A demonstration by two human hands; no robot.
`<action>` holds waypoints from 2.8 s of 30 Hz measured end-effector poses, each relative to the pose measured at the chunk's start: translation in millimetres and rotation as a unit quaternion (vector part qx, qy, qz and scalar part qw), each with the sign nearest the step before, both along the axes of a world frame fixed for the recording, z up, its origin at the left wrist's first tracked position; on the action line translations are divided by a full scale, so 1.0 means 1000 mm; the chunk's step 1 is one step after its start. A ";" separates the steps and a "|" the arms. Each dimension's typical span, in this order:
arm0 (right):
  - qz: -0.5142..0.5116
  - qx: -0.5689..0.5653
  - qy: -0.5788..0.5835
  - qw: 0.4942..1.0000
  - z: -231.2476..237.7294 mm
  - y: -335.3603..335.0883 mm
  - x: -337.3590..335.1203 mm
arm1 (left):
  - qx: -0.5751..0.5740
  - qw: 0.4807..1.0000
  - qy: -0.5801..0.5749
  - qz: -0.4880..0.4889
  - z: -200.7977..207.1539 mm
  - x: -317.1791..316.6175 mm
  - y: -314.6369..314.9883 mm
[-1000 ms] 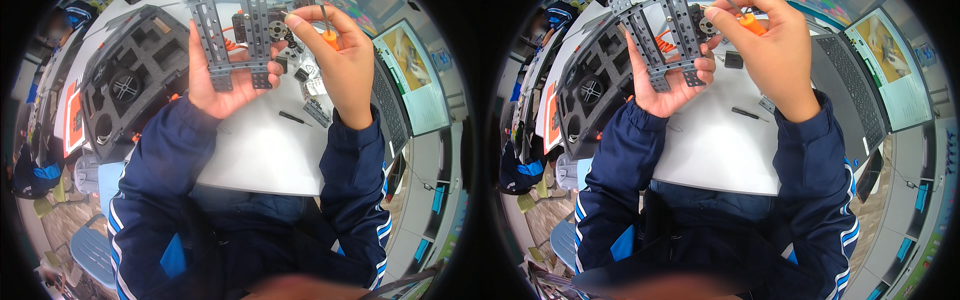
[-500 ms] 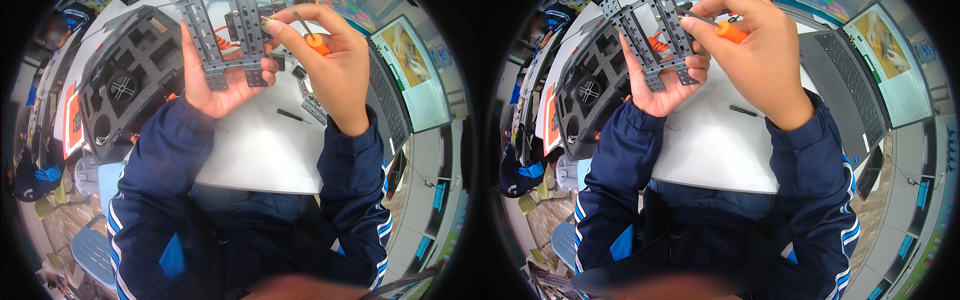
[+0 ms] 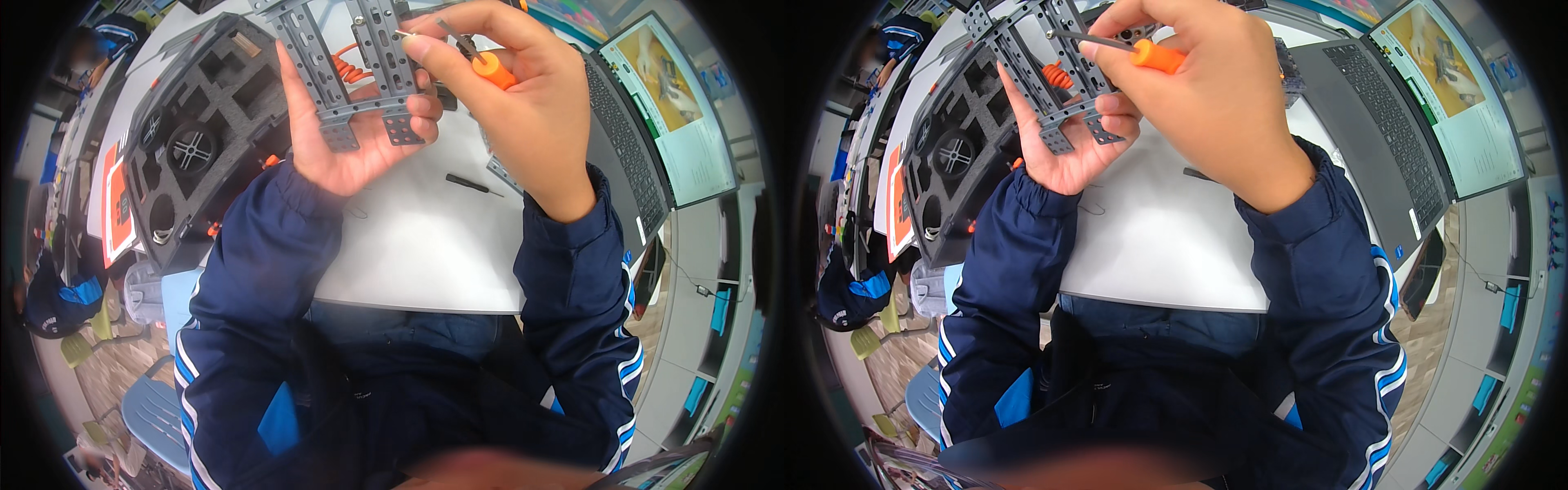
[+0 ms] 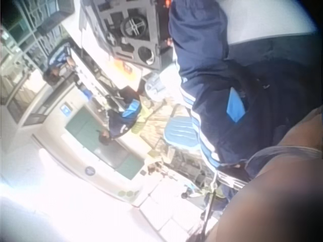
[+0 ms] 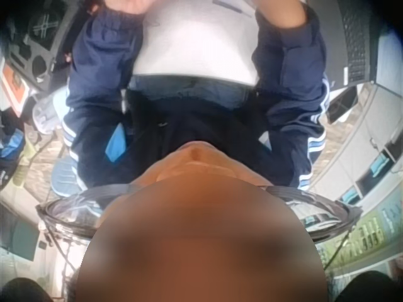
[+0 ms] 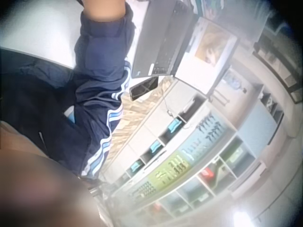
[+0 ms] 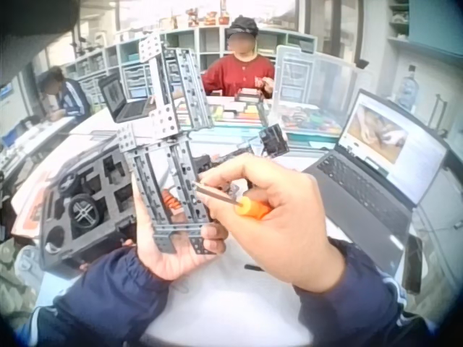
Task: The person assembles a small electronic device using a screwdriver to tighten screws on a metal frame. They handle a motor, orange coiled cable, and several small parts, placing them into the frame and securing them. The person rotates the frame to access different sides and continues fastening components.
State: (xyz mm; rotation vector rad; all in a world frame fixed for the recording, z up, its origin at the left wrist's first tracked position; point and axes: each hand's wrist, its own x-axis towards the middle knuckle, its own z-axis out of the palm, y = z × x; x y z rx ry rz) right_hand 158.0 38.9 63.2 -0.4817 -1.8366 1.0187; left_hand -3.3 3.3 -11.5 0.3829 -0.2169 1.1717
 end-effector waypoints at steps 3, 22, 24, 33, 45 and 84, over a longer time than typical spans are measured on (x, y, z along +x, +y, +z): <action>-0.024 0.006 -0.029 0.999 0.003 -0.006 0.003 | 0.007 1.000 0.007 0.000 0.001 0.000 0.000; 0.034 0.012 0.029 0.999 -0.014 0.009 -0.002 | 0.076 0.993 0.051 0.076 -0.010 -0.012 0.013; 0.033 0.008 0.029 0.999 -0.014 0.008 -0.002 | 0.075 0.993 0.054 0.072 -0.011 -0.013 0.014; -0.012 0.059 -0.012 0.998 -0.016 0.007 -0.003 | 0.040 0.994 0.059 0.081 -0.007 -0.012 0.011; -0.150 0.142 -0.060 0.977 -0.007 0.001 0.001 | -0.020 0.982 0.137 0.130 -0.004 -0.008 0.009; 0.061 -0.034 -0.086 0.994 0.009 0.026 0.019 | 0.130 0.919 0.292 0.232 -0.013 -0.009 0.011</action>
